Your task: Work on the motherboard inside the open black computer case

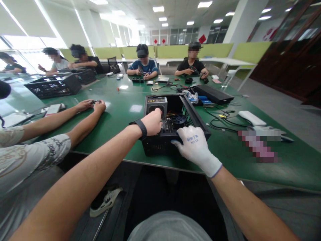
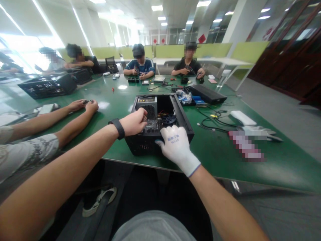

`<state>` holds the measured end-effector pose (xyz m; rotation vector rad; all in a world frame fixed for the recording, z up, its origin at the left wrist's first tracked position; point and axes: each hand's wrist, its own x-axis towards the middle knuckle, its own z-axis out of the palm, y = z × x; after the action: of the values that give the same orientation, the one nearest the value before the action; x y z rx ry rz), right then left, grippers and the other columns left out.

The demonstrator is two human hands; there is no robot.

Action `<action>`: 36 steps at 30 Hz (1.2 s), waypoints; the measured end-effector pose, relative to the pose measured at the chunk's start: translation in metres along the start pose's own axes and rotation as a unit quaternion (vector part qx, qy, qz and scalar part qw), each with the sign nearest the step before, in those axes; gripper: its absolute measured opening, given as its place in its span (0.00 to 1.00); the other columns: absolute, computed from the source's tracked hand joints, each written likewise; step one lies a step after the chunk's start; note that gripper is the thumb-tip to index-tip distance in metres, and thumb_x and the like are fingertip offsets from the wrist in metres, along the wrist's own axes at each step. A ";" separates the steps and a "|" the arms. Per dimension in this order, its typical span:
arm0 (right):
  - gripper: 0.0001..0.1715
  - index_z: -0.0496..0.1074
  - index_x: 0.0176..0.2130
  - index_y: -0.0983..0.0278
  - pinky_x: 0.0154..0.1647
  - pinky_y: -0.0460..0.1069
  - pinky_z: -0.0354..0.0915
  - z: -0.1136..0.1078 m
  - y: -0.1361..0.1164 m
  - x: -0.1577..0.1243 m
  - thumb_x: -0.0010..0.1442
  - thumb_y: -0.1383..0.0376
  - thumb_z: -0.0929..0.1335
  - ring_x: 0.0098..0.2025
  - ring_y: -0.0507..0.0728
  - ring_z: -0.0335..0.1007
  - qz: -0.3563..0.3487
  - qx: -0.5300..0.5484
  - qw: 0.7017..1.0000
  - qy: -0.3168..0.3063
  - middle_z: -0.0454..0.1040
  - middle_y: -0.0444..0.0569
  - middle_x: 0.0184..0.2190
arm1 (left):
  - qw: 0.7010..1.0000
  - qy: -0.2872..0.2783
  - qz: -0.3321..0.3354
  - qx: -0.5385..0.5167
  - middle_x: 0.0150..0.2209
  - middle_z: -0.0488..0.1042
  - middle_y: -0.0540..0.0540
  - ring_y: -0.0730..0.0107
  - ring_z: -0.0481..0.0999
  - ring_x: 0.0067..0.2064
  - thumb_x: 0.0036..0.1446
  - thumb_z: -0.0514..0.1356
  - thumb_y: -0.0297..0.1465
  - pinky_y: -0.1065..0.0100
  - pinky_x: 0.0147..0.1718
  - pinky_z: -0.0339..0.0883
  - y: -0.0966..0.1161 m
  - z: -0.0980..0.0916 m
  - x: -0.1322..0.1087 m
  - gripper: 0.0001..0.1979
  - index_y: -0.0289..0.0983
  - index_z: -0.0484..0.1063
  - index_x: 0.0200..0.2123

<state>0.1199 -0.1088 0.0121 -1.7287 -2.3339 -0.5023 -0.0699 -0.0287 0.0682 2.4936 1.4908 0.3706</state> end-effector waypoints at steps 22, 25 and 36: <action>0.13 0.70 0.33 0.59 0.35 0.53 0.44 -0.047 -0.038 -0.125 0.51 0.57 0.74 0.32 0.59 0.57 0.008 0.093 0.995 0.021 0.69 0.47 0.28 | 0.931 -0.273 -0.026 0.241 0.44 0.80 0.36 0.51 0.79 0.45 0.36 0.71 0.25 0.63 0.45 0.72 0.052 0.048 0.025 0.22 0.34 0.82 0.41; 0.12 0.69 0.32 0.59 0.35 0.53 0.44 -0.047 -0.037 -0.122 0.52 0.57 0.73 0.33 0.59 0.57 0.007 0.097 0.995 0.009 0.69 0.47 0.29 | 0.926 -0.292 -0.033 0.237 0.43 0.80 0.33 0.47 0.79 0.46 0.33 0.74 0.29 0.59 0.47 0.72 0.046 0.056 0.030 0.25 0.31 0.82 0.40; 0.12 0.69 0.33 0.59 0.35 0.53 0.43 -0.047 -0.035 -0.122 0.53 0.55 0.72 0.33 0.59 0.57 0.008 0.095 0.995 0.005 0.69 0.48 0.29 | 0.894 -0.335 -0.049 0.294 0.40 0.81 0.38 0.47 0.79 0.46 0.24 0.76 0.32 0.60 0.48 0.72 0.016 0.096 0.058 0.32 0.35 0.82 0.41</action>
<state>0.1206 -0.2436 0.0072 -1.6513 -2.2762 -0.2738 0.0007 0.0098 -0.0112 2.4959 1.5336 -1.0085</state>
